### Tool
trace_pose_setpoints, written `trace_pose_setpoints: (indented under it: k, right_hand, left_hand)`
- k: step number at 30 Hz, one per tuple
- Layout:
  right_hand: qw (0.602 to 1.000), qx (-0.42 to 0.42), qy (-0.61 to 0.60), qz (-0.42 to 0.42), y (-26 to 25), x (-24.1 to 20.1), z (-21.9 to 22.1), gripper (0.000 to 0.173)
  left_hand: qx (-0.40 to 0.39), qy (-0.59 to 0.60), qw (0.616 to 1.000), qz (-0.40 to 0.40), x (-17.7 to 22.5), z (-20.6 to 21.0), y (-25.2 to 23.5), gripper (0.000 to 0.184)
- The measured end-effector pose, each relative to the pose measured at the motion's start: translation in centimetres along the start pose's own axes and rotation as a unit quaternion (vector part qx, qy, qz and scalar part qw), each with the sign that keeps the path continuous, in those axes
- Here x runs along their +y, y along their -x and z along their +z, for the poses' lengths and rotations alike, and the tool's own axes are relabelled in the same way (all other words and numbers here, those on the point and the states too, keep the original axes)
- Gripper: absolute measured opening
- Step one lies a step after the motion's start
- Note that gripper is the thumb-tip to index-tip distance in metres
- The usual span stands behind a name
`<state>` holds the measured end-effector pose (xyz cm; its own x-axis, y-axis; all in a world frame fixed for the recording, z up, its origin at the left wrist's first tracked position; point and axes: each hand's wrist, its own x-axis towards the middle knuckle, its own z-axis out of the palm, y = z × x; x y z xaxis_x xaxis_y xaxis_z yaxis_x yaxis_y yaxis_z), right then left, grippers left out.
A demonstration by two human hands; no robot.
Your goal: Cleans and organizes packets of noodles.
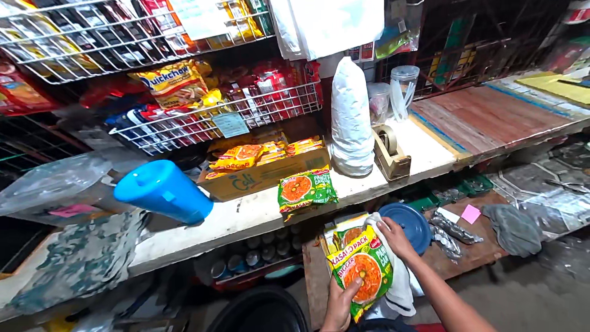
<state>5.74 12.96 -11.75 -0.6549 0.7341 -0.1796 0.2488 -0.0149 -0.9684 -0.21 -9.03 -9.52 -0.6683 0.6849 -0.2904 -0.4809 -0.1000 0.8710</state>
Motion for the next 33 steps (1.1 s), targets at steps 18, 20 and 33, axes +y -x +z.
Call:
trace_pose_setpoints:
  k: [18,20,33]
  right_hand:
    - [0.987,0.157,-0.029,-0.034,2.6,-0.3,-3.2,0.034]
    - [0.975,0.212,-0.065,-0.005,1.9,-1.4,-5.7,0.043]
    - [0.887,-0.094,0.257,-0.372,8.6,-5.6,4.4,0.044]
  left_hand:
    - [0.034,0.064,0.997,-0.034,0.9,0.5,0.0,0.043]
    - [0.069,0.091,0.993,-0.028,1.5,0.3,-0.2,0.042]
    - [0.126,0.149,0.981,0.001,2.8,3.2,-1.8,0.030]
